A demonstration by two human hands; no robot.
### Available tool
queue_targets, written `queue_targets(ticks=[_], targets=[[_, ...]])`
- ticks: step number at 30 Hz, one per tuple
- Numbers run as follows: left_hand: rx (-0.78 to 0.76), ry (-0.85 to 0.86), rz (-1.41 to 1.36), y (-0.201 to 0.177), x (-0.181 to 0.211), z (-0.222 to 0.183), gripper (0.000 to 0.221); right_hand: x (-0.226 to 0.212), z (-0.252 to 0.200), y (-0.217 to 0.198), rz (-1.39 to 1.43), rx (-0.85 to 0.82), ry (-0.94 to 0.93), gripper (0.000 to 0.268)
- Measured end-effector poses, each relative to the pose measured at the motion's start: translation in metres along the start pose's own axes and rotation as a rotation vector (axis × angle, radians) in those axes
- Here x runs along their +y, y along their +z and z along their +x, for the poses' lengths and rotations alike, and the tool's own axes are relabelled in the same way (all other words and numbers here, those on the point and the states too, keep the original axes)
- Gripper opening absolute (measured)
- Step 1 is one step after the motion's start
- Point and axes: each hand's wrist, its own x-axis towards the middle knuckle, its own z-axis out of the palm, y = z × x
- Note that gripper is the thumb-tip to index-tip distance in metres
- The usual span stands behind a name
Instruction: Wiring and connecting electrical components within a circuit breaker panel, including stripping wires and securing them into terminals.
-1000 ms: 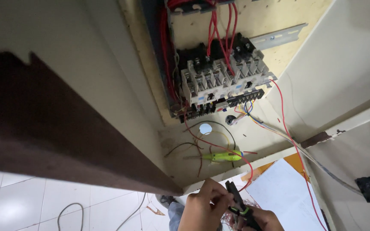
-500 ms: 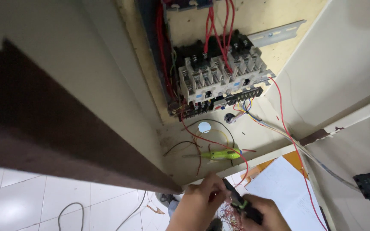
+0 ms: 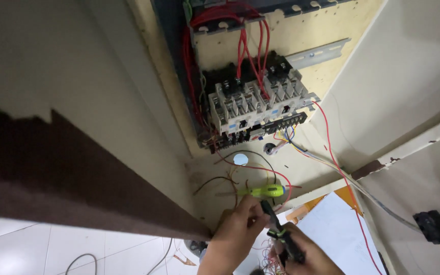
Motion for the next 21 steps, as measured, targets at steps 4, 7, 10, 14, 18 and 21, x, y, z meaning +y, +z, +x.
queue_targets(ticks=[4,7,10,14,18,21], targets=[[-0.012,0.050,0.022,0.012,-0.017,0.006,0.018,0.009,-0.006,-0.013,-0.252,0.476,0.339,0.040],[0.013,0.204,0.028,0.016,-0.020,0.010,0.023,0.011,-0.006,-0.021,-0.071,0.341,0.142,0.044],[-0.015,0.080,0.057,0.013,-0.007,0.009,0.022,-0.011,-0.001,-0.010,-0.552,0.365,0.275,0.037],[-0.052,0.048,0.027,0.010,0.001,0.009,0.022,-0.035,0.007,0.004,-0.591,0.416,0.399,0.044],[-0.018,0.033,0.096,0.018,-0.002,0.012,0.022,-0.041,0.009,0.009,-0.611,0.403,0.411,0.042],[0.017,0.101,-0.017,0.025,-0.012,0.014,0.022,-0.049,0.012,0.009,-0.603,0.392,0.447,0.040]])
